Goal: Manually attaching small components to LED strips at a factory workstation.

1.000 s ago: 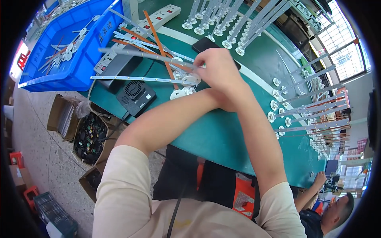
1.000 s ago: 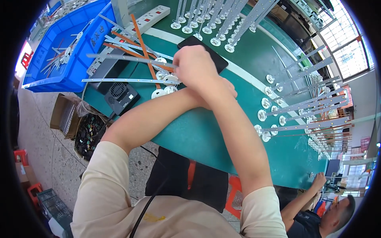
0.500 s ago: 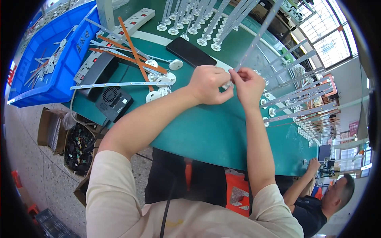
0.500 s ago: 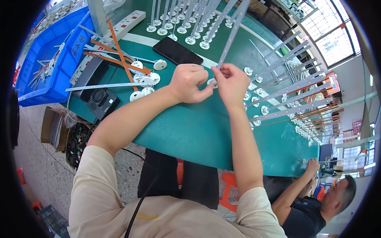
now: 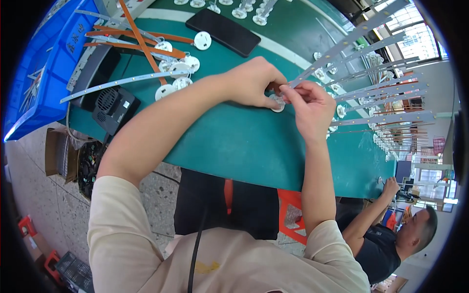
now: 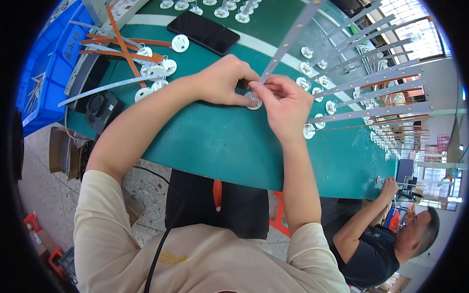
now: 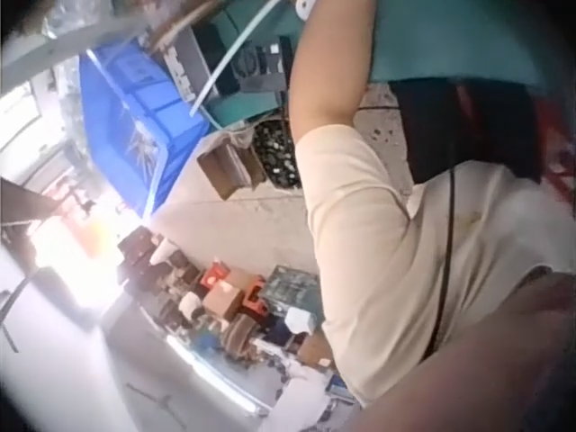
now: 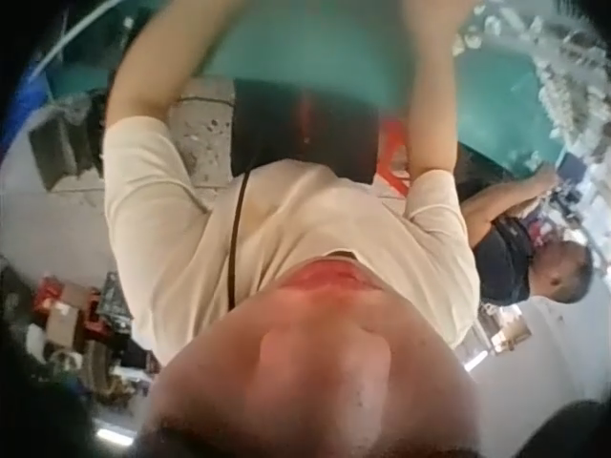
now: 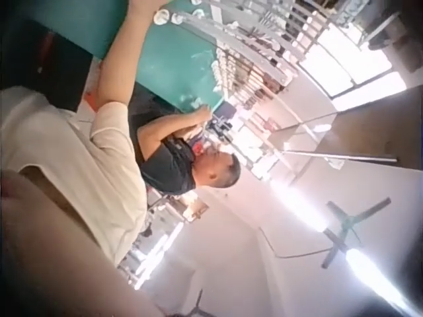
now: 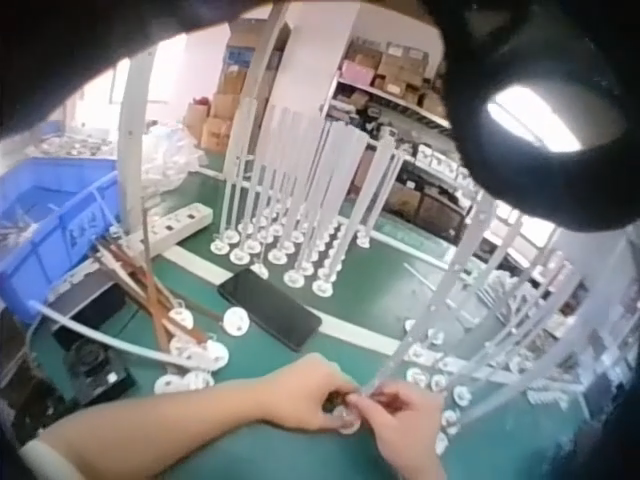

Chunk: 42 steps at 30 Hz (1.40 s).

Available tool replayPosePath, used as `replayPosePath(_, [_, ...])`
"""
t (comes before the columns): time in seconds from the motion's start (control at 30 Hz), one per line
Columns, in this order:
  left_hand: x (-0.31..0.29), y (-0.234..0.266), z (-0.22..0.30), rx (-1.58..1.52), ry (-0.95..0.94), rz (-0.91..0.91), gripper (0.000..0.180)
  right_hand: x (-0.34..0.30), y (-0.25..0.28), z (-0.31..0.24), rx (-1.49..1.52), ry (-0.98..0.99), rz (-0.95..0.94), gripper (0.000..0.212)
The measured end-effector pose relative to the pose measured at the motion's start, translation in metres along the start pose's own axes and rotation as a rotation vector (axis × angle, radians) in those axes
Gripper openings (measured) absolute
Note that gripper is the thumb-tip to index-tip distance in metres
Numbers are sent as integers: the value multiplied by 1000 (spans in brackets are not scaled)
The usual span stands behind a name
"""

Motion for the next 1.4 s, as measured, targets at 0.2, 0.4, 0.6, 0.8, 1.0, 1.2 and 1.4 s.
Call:
replayPosePath(0.2, [1,1,-6,-36,-59,-101,35,-5,0,-1,82,-18,-36,10])
replayPosePath(0.4, [1,-5,-11,-42,-97,-64,34,-8,-2,-9,20,72,-51,10])
replayPosePath(0.6, [0,-4,-9,-23,-13,-102,26,-8,1,-9,14,69,-27,11])
replayPosePath(0.8, [-4,-3,-7,-34,-52,-64,25,-8,-1,-10,15,69,-7,12])
replayPosePath(1.0, [0,-5,-13,-47,-32,-56,22,-9,-2,-10,-40,59,-27,11])
replayPosePath(1.2, [-2,-4,-7,22,-74,-26,23,-9,-5,-11,-88,72,-75,12])
replayPosePath(1.4, [0,-2,-7,10,-61,-29,25,-9,-7,-11,-118,111,-84,11])
Point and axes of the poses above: each hand's wrist, its own x-axis towards the middle knuckle, its own y-axis out of the back of the hand, z = x × y, the point moved 8 cm from there along x, towards the middle knuckle, and after that the axes turned 12 degrees about y, right-handed, at the moved point
